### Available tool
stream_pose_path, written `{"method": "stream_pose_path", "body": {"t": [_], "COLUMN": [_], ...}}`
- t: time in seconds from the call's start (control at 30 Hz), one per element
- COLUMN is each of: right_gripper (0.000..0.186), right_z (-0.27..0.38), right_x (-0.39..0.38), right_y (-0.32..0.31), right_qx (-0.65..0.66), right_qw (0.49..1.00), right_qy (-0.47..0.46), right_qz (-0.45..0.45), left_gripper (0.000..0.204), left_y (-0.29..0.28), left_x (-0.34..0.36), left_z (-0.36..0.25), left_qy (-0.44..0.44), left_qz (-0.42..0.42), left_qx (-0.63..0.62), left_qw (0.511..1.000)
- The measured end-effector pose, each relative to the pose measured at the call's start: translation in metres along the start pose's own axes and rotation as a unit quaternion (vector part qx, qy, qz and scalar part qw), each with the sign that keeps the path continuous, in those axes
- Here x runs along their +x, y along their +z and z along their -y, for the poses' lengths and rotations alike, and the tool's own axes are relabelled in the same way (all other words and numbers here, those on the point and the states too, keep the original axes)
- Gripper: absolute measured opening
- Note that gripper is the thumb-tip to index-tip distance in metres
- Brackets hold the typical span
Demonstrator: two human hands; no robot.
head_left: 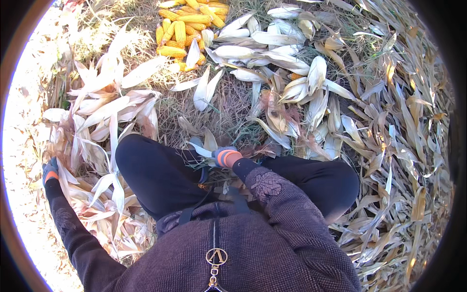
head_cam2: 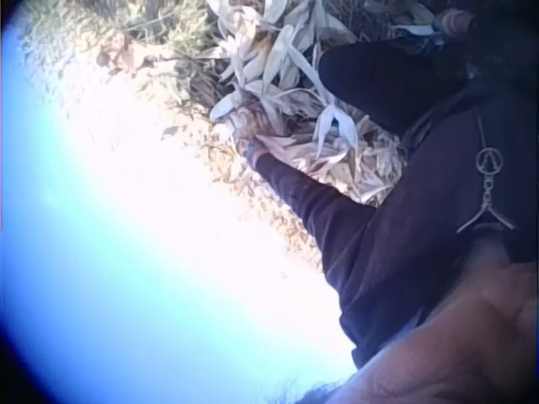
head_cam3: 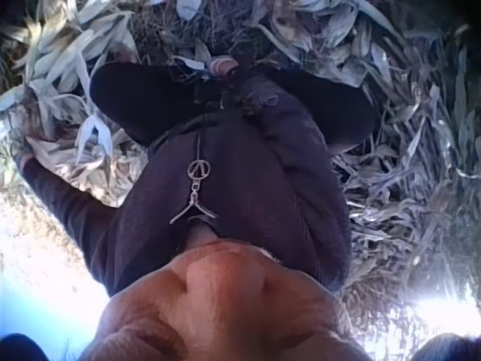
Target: The person sits on the ground in a cornfield and shucks corn cobs by hand, removing the husks and placing the cleaned cobs into a growing pile. The person handles each cob individually, peeling away the dried husks and silk.
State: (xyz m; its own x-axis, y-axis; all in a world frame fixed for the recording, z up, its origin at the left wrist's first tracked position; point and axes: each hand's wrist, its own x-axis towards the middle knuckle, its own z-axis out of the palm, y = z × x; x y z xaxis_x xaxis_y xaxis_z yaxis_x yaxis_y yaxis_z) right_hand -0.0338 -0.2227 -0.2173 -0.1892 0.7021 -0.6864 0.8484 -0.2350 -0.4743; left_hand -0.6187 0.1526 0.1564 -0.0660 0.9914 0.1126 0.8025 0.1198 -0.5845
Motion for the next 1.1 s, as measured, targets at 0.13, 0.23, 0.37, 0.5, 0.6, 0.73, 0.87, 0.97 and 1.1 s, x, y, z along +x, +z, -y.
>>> {"method": "stream_pose_path", "body": {"t": [0.13,0.23,0.37,0.5,0.6,0.73,0.87,0.97,1.1], "right_gripper": [0.032,0.031,0.025,0.025,0.024,0.016,0.022,0.034,0.059], "right_z": [0.013,-0.001,-0.026,-0.106,-0.139,-0.182,-0.156,-0.209,-0.202], "right_x": [-0.016,-0.032,-0.028,-0.022,-0.01,0.019,0.048,0.085,0.115], "right_y": [-0.072,-0.12,-0.165,-0.173,-0.163,-0.13,-0.144,-0.145,-0.174], "right_qx": [-0.07,-0.025,-0.014,-0.006,0.036,0.147,0.103,-0.015,0.313], "right_qw": [0.991,0.964,0.89,0.803,0.803,0.878,0.877,0.877,0.802], "right_qy": [0.093,0.148,0.189,0.279,0.269,0.185,0.113,0.2,0.277], "right_qz": [-0.063,-0.219,-0.414,-0.527,-0.53,-0.415,-0.455,-0.437,-0.426], "left_gripper": [0.061,0.071,0.07,0.066,0.051,0.04,0.037,0.034,0.03], "left_y": [-0.006,-0.089,-0.115,-0.231,-0.277,-0.311,-0.279,-0.268,-0.218], "left_x": [0.012,-0.004,0.027,-0.048,-0.09,-0.145,-0.164,-0.198,-0.216], "left_z": [0.009,-0.056,-0.011,-0.142,-0.213,-0.354,-0.441,-0.516,-0.537], "left_qy": [-0.021,-0.025,-0.018,0.111,0.25,0.398,0.493,0.564,0.596], "left_qz": [0.17,0.054,-0.069,-0.303,-0.383,-0.251,-0.219,-0.101,0.0], "left_qx": [-0.032,-0.067,-0.209,-0.167,-0.208,-0.391,-0.394,-0.419,-0.438], "left_qw": [0.985,0.996,0.975,0.932,0.864,0.791,0.744,0.704,0.673]}}
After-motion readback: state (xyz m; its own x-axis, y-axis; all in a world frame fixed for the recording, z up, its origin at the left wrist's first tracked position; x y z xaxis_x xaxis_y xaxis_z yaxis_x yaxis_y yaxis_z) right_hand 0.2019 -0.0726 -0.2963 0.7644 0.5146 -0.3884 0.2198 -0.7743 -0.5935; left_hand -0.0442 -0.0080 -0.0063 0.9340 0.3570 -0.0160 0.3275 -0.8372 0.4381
